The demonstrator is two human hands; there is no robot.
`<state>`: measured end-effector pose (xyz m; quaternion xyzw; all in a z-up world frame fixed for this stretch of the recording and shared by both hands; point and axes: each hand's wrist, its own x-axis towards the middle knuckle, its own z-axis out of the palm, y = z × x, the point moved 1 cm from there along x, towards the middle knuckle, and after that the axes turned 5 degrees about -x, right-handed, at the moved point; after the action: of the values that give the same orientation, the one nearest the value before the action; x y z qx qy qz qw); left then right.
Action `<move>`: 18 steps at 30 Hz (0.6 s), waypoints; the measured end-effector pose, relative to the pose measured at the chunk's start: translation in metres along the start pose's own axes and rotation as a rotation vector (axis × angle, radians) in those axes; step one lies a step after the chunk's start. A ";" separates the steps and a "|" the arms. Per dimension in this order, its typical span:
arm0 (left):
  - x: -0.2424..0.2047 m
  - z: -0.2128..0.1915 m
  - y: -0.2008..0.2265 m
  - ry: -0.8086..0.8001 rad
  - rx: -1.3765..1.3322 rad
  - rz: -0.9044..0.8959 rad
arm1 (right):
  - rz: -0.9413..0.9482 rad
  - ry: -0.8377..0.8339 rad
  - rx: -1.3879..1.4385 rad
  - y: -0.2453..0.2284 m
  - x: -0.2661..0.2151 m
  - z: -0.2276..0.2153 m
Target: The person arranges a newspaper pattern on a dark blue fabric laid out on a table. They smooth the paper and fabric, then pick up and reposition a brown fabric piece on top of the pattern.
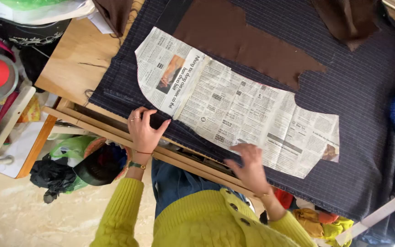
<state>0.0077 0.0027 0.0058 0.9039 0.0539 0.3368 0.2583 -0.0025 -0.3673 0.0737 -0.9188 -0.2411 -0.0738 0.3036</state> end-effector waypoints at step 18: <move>-0.017 0.015 0.044 -0.147 -0.026 0.264 | 0.027 -0.035 -0.134 -0.006 0.017 0.032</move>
<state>0.0004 -0.0465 0.0088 0.9219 -0.0890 0.3013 0.2266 0.0094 -0.3370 0.0560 -0.9415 -0.2283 -0.0693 0.2381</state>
